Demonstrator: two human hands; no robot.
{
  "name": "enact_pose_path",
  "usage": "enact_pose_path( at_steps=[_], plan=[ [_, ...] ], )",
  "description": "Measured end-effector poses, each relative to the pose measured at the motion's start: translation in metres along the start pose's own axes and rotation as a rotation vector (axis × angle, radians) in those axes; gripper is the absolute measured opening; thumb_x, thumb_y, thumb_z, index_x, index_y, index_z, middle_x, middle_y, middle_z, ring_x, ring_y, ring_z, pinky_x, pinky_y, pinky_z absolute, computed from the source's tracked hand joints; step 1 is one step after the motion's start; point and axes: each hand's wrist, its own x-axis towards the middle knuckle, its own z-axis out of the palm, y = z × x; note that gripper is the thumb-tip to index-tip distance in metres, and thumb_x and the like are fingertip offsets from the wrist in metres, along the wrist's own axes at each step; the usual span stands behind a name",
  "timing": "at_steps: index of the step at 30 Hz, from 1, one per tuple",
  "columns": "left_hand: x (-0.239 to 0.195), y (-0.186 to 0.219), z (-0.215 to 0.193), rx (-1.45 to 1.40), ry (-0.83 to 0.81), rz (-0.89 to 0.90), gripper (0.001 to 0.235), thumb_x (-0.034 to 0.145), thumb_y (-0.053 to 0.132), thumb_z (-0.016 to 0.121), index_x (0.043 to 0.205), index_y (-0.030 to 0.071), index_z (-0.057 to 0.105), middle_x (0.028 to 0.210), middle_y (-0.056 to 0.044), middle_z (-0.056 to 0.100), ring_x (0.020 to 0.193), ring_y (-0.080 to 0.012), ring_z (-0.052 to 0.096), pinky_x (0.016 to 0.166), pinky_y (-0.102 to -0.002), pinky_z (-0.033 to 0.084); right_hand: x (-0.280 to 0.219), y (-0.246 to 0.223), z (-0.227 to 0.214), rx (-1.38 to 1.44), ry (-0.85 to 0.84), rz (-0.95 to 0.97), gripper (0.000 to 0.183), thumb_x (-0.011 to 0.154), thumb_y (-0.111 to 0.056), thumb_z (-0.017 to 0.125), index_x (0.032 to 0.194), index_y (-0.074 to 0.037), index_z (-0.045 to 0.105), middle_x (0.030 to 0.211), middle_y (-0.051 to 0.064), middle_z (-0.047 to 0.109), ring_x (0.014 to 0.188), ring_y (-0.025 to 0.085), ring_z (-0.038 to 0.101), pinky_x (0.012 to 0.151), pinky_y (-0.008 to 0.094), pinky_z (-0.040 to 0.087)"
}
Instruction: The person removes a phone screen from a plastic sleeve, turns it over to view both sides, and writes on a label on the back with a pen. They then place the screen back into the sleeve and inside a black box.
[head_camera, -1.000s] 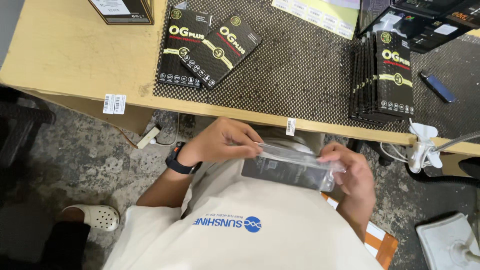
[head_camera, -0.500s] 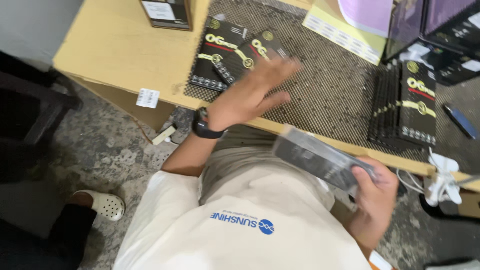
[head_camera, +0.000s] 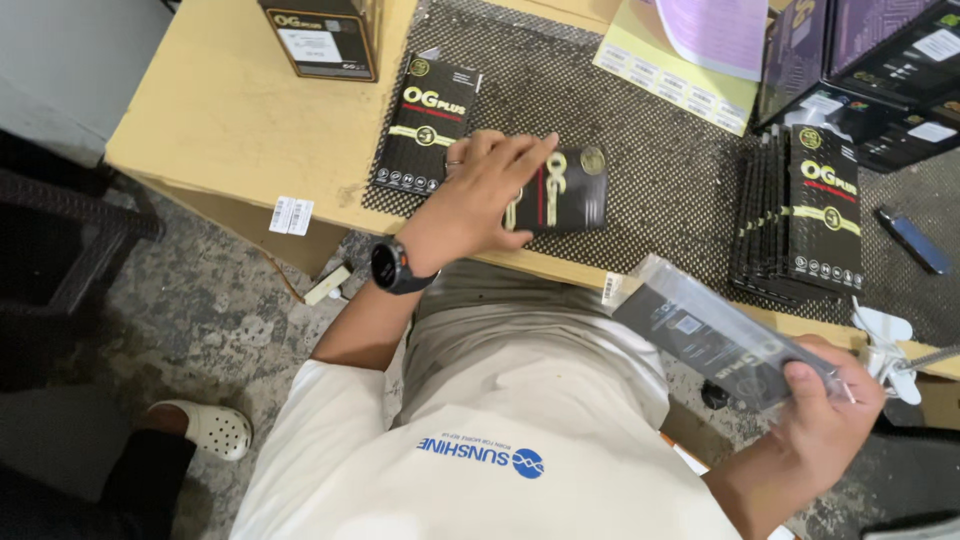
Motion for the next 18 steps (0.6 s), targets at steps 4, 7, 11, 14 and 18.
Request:
enact_pose_path(
  at_steps=[4, 7, 11, 14, 18],
  plan=[
    [-0.011, 0.015, -0.015, 0.029, 0.042, 0.178, 0.127, 0.077, 0.053, 0.093, 0.165, 0.014, 0.011, 0.136, -0.008, 0.043, 0.116, -0.0286, 0.038, 0.096, -0.044, 0.034, 0.004, -0.012, -0.002, -0.011, 0.092, 0.118, 0.032, 0.103, -0.019, 0.068, 0.123, 0.006, 0.064, 0.108, 0.013, 0.065, 0.094, 0.018, 0.059, 0.084, 0.028, 0.047],
    [-0.014, 0.028, -0.029, -0.066, 0.105, 0.282, 0.092, 0.077, 0.018, 0.082, 0.157, 0.018, 0.037, 0.137, -0.008, 0.046, 0.13, -0.0348, 0.041, 0.099, -0.054, 0.038, 0.007, -0.009, -0.006, -0.094, 0.014, 0.096, 0.033, 0.104, -0.02, 0.067, 0.126, 0.006, 0.065, 0.11, 0.014, 0.067, 0.094, 0.02, 0.062, 0.086, 0.029, 0.049],
    [-0.01, 0.031, -0.033, -0.062, 0.114, 0.387, 0.097, 0.068, 0.02, 0.089, 0.153, 0.021, 0.042, 0.137, -0.003, 0.052, 0.137, -0.0319, 0.043, 0.12, -0.056, 0.021, 0.01, -0.003, -0.004, -0.001, 0.061, 0.176, 0.033, 0.097, -0.022, 0.074, 0.118, 0.002, 0.067, 0.108, 0.012, 0.068, 0.094, 0.017, 0.062, 0.086, 0.028, 0.05],
    [-0.009, 0.033, -0.037, -0.09, 0.085, 0.43, 0.093, 0.069, 0.019, 0.087, 0.151, 0.023, 0.044, 0.137, -0.002, 0.054, 0.138, -0.0327, 0.044, 0.122, -0.058, 0.02, 0.014, -0.007, -0.003, 0.018, 0.038, 0.169, 0.032, 0.095, -0.021, 0.075, 0.117, 0.001, 0.067, 0.11, 0.012, 0.069, 0.096, 0.016, 0.064, 0.087, 0.026, 0.052],
    [-0.005, 0.031, -0.038, -0.099, 0.053, 0.465, 0.091, 0.065, 0.021, 0.084, 0.149, 0.023, 0.048, 0.136, -0.002, 0.057, 0.131, -0.03, 0.048, 0.119, -0.058, 0.019, 0.023, -0.02, -0.003, -0.071, -0.045, 0.112, 0.029, 0.098, -0.017, 0.072, 0.117, 0.003, 0.068, 0.112, 0.015, 0.069, 0.096, 0.02, 0.065, 0.085, 0.029, 0.051]
  ],
)
